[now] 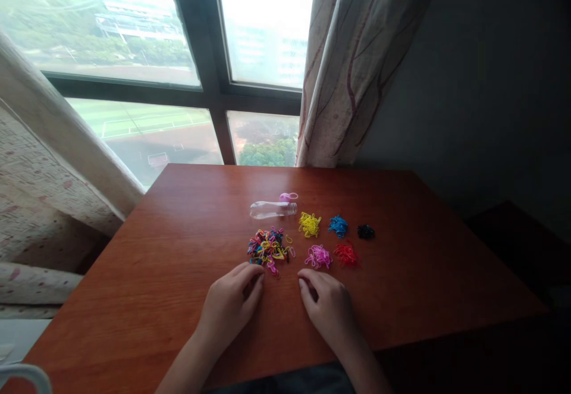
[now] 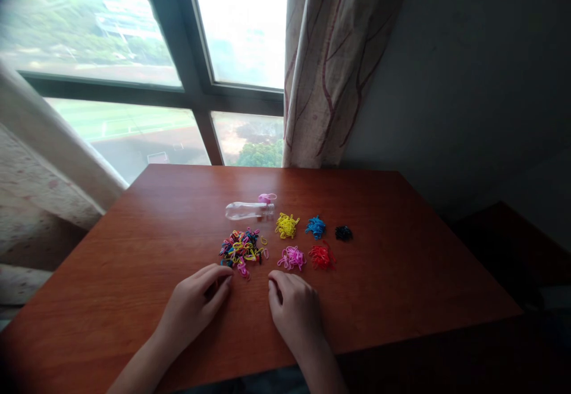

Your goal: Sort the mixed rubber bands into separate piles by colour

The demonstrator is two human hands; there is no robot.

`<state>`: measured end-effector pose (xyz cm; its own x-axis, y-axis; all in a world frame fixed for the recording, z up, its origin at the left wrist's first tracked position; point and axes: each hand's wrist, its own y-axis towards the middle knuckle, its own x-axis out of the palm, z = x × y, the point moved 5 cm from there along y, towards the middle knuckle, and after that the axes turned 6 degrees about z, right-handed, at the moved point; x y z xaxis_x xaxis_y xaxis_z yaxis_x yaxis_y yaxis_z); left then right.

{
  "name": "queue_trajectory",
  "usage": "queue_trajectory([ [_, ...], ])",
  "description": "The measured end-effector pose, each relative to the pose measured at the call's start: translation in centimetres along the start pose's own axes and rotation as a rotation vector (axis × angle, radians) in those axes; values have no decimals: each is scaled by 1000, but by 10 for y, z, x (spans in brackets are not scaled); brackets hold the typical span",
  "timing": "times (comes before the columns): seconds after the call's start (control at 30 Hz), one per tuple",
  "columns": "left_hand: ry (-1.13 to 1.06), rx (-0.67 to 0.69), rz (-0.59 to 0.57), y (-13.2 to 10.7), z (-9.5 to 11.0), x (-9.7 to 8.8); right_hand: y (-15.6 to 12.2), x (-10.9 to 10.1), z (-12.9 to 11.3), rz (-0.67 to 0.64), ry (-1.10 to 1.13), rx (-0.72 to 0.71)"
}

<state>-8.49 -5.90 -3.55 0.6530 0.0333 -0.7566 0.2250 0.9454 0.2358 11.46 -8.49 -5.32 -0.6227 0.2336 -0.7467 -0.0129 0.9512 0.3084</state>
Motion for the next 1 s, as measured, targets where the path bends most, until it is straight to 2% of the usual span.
queue_trajectory([
  [0.27,59,-16,-25,-1,2,1,11,17,-19,5,-38,-10],
  [0.47,94,4,-45,-1,2,2,19,16,-16,127,-181,91],
  [0.63,85,13,-46,-1,5,1,25,20,-21,110,-347,123],
  [1.0,66,19,-45,0,6,0,33,23,-23,104,-431,167],
])
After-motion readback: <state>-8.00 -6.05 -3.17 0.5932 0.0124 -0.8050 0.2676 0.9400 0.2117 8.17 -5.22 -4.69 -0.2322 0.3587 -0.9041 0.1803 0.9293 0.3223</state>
